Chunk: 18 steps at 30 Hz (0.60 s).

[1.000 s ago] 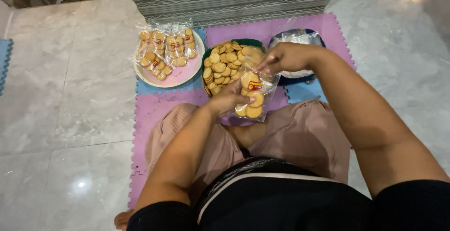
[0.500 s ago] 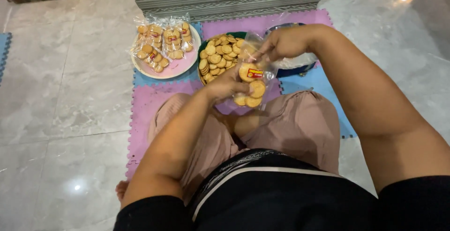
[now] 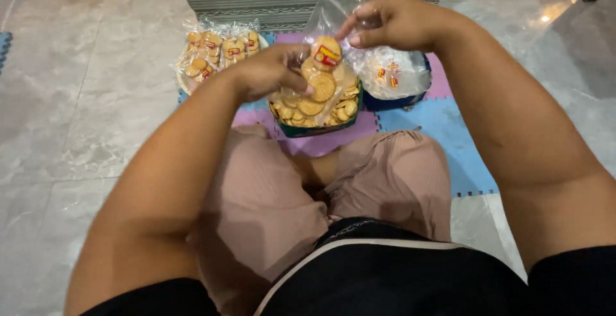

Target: The person picks up small, round biscuits from a green basket and places them into clear plastic bags by hand. They handle the biscuits one or two at a time and place the filled bags onto a white tray.

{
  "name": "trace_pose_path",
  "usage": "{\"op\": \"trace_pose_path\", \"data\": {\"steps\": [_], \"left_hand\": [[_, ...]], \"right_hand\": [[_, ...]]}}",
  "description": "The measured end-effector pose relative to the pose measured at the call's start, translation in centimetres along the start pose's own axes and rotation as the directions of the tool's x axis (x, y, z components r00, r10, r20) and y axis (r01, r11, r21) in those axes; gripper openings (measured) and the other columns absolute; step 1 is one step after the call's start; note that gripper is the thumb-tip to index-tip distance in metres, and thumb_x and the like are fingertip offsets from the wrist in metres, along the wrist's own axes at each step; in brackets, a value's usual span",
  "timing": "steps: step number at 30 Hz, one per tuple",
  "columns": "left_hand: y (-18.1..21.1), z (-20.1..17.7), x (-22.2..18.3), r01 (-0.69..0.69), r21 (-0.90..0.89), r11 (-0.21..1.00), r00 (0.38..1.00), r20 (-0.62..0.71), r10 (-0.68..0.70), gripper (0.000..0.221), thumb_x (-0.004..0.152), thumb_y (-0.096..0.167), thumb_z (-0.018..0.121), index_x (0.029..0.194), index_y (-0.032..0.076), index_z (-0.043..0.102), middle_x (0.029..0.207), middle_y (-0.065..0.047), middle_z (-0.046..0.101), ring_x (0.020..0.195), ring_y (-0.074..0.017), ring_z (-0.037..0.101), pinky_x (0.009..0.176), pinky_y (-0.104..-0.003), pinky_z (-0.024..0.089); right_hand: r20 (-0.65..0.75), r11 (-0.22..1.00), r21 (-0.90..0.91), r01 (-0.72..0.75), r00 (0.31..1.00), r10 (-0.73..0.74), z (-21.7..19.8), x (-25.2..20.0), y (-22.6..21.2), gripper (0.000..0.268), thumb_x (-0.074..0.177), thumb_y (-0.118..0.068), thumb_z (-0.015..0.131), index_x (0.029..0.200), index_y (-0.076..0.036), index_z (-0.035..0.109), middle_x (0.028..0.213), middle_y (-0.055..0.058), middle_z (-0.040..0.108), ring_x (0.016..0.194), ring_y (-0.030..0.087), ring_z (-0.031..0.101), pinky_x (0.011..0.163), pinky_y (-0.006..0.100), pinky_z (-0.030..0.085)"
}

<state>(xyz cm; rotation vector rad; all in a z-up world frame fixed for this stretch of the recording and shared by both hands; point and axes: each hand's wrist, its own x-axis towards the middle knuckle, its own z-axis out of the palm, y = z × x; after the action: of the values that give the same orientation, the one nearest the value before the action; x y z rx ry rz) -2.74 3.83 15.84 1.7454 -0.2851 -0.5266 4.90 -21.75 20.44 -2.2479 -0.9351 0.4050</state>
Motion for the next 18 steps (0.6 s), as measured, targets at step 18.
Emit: {"op": "trace_pose_path", "data": {"steps": [18], "left_hand": [[1.6, 3.8, -2.0, -0.162, -0.251, 0.954, 0.981, 0.064, 0.184, 0.037, 0.082, -0.003, 0.069, 0.118, -0.005, 0.062, 0.104, -0.014, 0.073, 0.087, -0.0188, 0.072, 0.079, -0.026, 0.061]], "right_hand": [[-0.132, 0.99, -0.104, 0.1, 0.985, -0.113, -0.2, -5.5, -3.0, 0.02, 0.101, -0.003, 0.062, 0.12, -0.003, 0.069, 0.107, 0.007, 0.068, 0.091, 0.018, 0.06, 0.08, 0.032, 0.05]]}}
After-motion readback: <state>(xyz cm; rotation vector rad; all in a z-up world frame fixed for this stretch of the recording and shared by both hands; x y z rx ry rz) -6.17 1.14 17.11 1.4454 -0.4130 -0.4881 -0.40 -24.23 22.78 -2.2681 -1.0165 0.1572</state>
